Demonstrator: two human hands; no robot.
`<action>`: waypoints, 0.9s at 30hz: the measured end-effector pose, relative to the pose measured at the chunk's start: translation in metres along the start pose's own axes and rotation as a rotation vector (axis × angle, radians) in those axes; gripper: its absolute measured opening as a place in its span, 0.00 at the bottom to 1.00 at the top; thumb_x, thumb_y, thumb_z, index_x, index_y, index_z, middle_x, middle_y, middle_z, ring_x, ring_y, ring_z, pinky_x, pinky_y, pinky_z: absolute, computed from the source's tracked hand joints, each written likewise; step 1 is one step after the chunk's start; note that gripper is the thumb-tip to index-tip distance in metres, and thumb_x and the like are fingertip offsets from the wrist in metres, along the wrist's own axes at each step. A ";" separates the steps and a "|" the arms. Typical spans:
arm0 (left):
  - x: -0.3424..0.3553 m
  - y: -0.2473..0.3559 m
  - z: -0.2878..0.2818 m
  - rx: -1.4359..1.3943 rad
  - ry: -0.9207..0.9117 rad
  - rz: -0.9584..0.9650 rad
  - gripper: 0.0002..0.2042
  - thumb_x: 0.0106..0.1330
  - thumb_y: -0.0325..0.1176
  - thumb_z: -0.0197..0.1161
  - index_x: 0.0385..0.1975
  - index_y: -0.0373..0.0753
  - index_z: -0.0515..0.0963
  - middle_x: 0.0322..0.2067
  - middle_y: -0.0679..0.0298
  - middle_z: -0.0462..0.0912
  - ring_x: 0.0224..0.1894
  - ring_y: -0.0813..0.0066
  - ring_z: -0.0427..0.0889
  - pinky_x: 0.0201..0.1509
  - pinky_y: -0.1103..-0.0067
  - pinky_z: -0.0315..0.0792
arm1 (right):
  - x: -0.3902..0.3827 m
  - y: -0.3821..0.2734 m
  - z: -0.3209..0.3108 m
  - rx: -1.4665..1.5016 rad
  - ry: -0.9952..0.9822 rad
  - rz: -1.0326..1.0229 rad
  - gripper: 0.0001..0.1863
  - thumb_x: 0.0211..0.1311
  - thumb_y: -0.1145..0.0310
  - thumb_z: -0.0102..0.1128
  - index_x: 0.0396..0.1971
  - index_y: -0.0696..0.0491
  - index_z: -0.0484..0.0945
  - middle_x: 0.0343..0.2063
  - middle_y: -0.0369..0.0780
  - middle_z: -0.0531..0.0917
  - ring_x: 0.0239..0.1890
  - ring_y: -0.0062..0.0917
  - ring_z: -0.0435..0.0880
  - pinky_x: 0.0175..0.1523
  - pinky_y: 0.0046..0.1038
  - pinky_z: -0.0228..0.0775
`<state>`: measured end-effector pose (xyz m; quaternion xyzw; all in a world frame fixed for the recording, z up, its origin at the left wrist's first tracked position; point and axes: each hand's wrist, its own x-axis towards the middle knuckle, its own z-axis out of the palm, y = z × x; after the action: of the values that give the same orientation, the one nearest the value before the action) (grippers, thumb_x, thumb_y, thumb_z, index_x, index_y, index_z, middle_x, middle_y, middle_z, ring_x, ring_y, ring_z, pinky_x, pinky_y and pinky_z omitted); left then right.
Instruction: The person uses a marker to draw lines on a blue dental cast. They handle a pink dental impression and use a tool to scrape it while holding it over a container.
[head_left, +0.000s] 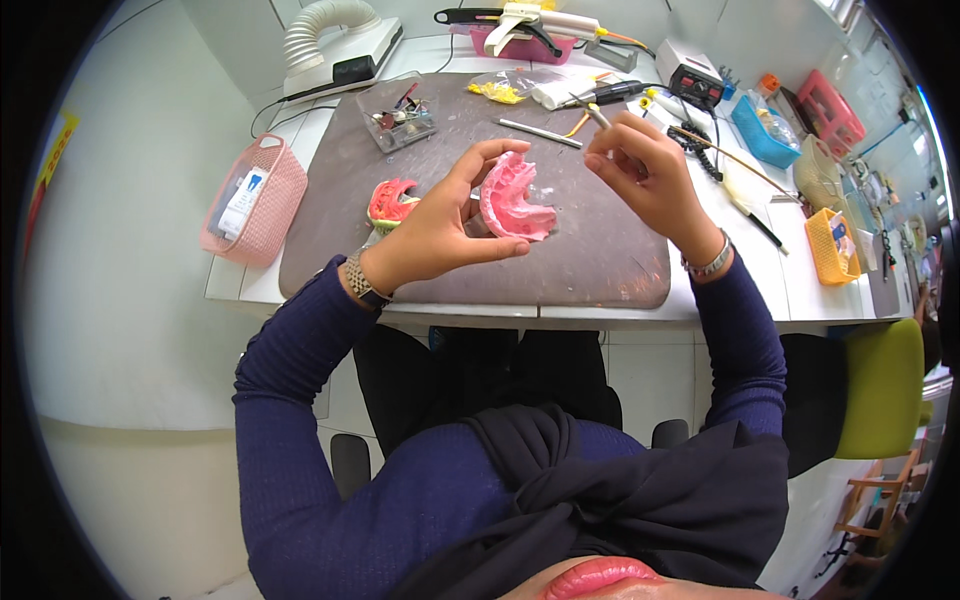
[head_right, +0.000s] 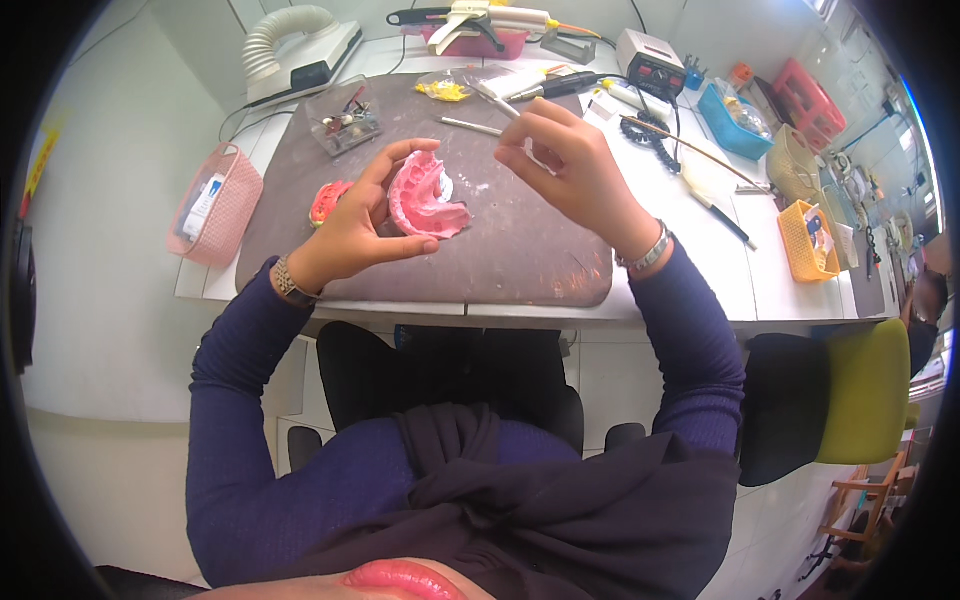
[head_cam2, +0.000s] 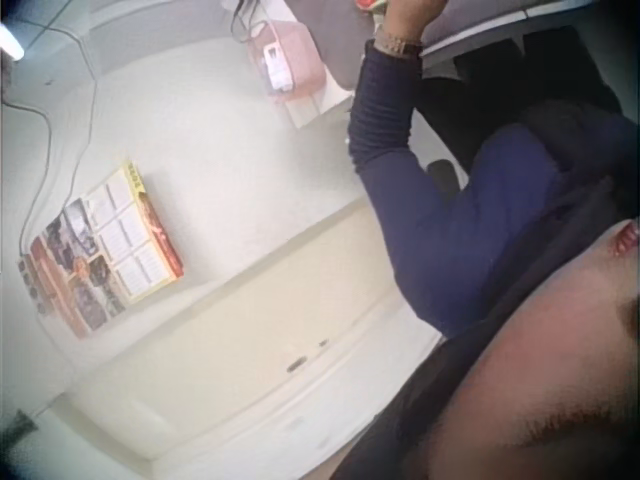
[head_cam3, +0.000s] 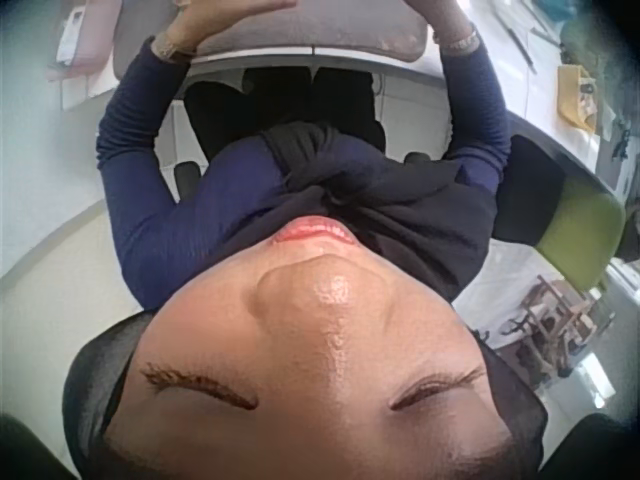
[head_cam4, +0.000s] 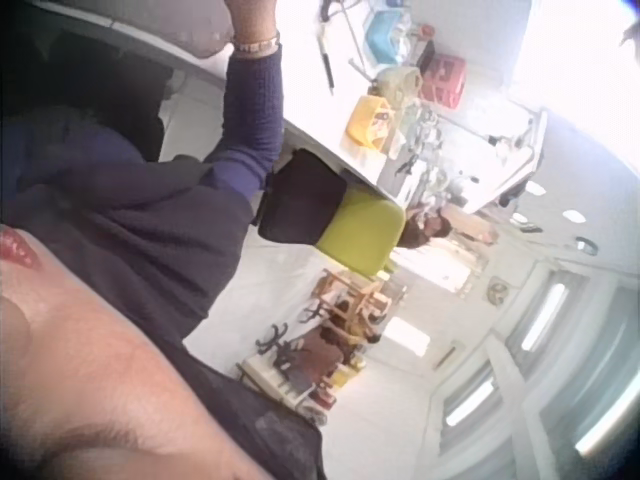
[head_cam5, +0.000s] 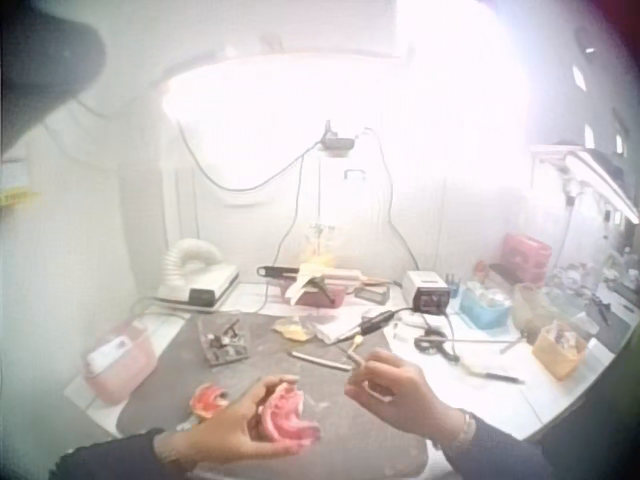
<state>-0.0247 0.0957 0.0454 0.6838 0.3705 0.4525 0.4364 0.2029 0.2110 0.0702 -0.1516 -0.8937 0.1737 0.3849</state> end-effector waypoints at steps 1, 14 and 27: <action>0.005 -0.001 -0.002 0.020 -0.021 0.031 0.40 0.52 0.28 0.72 0.63 0.40 0.53 0.57 0.59 0.61 0.54 0.76 0.71 0.58 0.78 0.70 | 0.005 0.006 -0.002 -0.004 -0.064 0.047 0.06 0.56 0.70 0.63 0.27 0.56 0.76 0.23 0.36 0.72 0.19 0.18 0.67 0.24 0.21 0.60; 0.021 -0.020 0.000 -0.184 -0.274 -0.292 0.39 0.49 0.26 0.74 0.61 0.33 0.59 0.53 0.62 0.69 0.55 0.74 0.72 0.60 0.76 0.68 | -0.003 0.016 -0.005 0.089 -0.239 0.328 0.09 0.52 0.71 0.65 0.35 0.53 0.81 0.29 0.37 0.76 0.24 0.24 0.72 0.28 0.23 0.64; 0.012 -0.040 0.003 0.131 -0.258 -0.154 0.35 0.52 0.31 0.73 0.59 0.32 0.62 0.50 0.56 0.73 0.54 0.71 0.74 0.56 0.75 0.70 | -0.018 0.009 0.039 0.149 -0.195 0.118 0.12 0.44 0.75 0.68 0.32 0.52 0.79 0.32 0.38 0.76 0.31 0.29 0.79 0.35 0.26 0.73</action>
<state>-0.0221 0.1196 0.0108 0.7328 0.3912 0.3011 0.4683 0.1872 0.2040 0.0298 -0.1574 -0.9011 0.2759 0.2952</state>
